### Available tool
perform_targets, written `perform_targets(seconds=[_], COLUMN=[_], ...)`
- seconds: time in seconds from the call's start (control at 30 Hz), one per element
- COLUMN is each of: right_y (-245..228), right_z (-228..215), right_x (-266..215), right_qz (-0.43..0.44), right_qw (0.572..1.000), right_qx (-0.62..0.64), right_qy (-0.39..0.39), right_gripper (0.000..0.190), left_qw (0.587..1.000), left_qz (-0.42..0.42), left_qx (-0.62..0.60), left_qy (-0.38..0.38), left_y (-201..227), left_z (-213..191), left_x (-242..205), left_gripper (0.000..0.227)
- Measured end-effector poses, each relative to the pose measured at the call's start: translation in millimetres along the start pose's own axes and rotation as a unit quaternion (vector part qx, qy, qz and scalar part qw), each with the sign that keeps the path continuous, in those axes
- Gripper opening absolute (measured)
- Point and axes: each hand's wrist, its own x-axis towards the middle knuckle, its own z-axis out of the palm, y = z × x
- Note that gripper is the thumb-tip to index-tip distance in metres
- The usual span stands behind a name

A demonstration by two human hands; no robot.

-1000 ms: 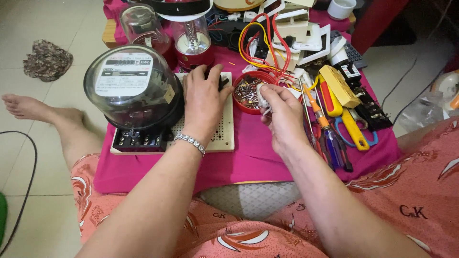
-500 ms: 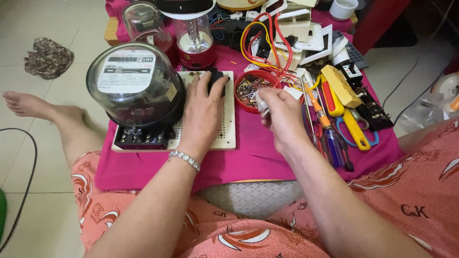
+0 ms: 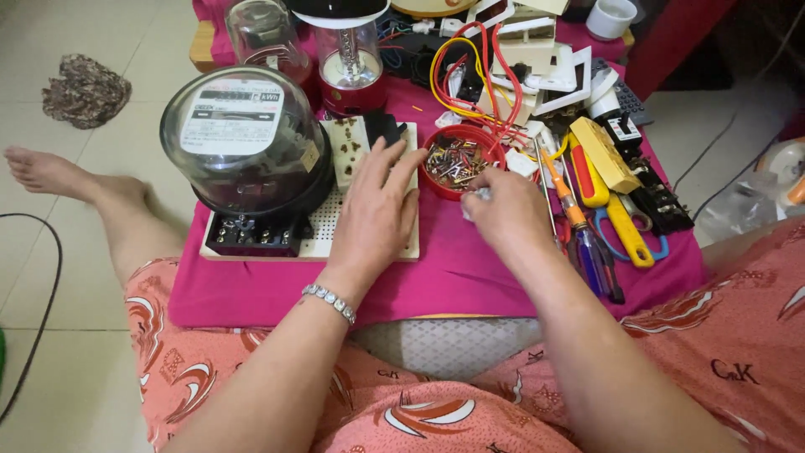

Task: Cleaning a plastic electrical housing with a cloth and then fitting a small internal component into it as part of an assembly or repair task.

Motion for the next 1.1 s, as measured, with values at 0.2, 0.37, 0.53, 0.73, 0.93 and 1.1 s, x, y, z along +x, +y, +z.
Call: perform_targets(seconds=[0.2, 0.37, 0.53, 0.73, 0.93, 1.1], right_y=[-12.9, -13.4, -39.0, -50.1, -17.7, -11.2], right_z=[-24.0, -14.3, -30.6, -47.6, -24.2, -18.9], right_x=[1.2, -2.5, -15.4, -20.3, -2.8, 5.5], right_qz=[0.019, 0.009, -0.003, -0.002, 0.084, 0.141], right_qw=[1.0, 1.0, 0.997, 0.99, 0.982, 0.913], right_qx=[0.005, 0.003, 0.025, 0.113, 0.169, 0.373], right_qy=[0.004, -0.001, -0.077, -0.083, 0.0, 0.092], right_gripper=[0.027, 0.029, 0.037, 0.047, 0.033, 0.025], left_qw=[0.999, 0.999, 1.0, 1.0, 1.0, 0.997], left_qz=[-0.016, -0.012, -0.015, -0.014, 0.015, 0.045], left_qx=[-0.02, -0.009, 0.003, 0.02, 0.016, 0.011], left_qy=[0.031, 0.045, 0.027, 0.004, -0.019, 0.054], left_y=[-11.3, -12.2, -10.9, -0.6, 10.2, 12.8], left_z=[9.7, 12.6, 9.0, 7.0, 23.9, 41.4], left_x=[-9.1, -10.2, -10.2, -7.2, -2.7, 15.4], left_gripper=[0.048, 0.045, 0.04, 0.034, 0.029, 0.032])
